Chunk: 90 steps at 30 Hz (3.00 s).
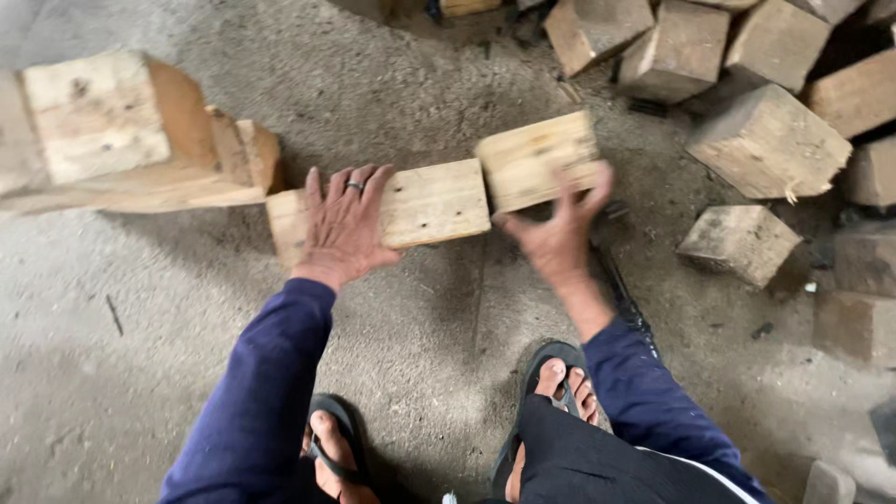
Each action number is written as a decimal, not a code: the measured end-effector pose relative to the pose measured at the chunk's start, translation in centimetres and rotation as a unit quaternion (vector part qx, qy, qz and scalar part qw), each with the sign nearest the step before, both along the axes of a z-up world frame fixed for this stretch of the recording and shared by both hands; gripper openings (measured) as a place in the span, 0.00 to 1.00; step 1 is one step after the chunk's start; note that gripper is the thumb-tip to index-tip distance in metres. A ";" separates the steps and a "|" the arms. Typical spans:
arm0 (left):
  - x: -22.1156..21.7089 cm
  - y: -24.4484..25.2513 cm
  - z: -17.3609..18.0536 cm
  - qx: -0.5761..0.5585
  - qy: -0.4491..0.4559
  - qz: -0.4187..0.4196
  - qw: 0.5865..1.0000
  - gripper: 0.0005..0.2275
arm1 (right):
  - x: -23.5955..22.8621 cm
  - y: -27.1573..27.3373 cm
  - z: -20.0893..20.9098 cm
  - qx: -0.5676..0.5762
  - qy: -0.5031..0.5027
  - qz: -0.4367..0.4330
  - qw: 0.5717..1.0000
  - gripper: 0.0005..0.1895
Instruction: The person arranges small wooden blocks on the floor and uses a hammer to tap them into alignment. They then move the aligned blocks onto a workbench, pick up nails from a container, and hammer the nails into the blocks to secure them.
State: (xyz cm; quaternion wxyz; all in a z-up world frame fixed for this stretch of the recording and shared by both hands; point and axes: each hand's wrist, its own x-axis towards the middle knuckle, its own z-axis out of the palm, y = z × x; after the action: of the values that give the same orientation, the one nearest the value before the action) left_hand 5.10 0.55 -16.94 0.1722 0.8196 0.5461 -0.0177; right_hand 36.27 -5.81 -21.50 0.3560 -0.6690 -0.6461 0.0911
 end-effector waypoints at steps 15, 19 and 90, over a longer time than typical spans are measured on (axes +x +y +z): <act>12.8 2.4 -0.4 -0.038 -0.042 -0.016 0.998 0.67 | 8.8 -17.5 0.3 -0.305 -0.161 -0.174 0.922 0.40; 14.7 2.6 -1.4 -0.049 -0.002 -0.011 0.999 0.64 | 10.1 -20.3 -0.6 -0.334 -0.077 -0.218 0.914 0.31; 13.0 2.4 -3.2 0.077 0.013 -0.052 0.996 0.58 | 7.0 -9.6 10.5 -0.332 0.225 -0.074 0.913 0.28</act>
State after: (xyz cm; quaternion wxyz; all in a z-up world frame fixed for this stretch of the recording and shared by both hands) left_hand 18.09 2.91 -20.18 0.0997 0.8577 0.5044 0.0046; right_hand 43.24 -15.43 -11.03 0.2550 -0.7560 -0.4300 0.4225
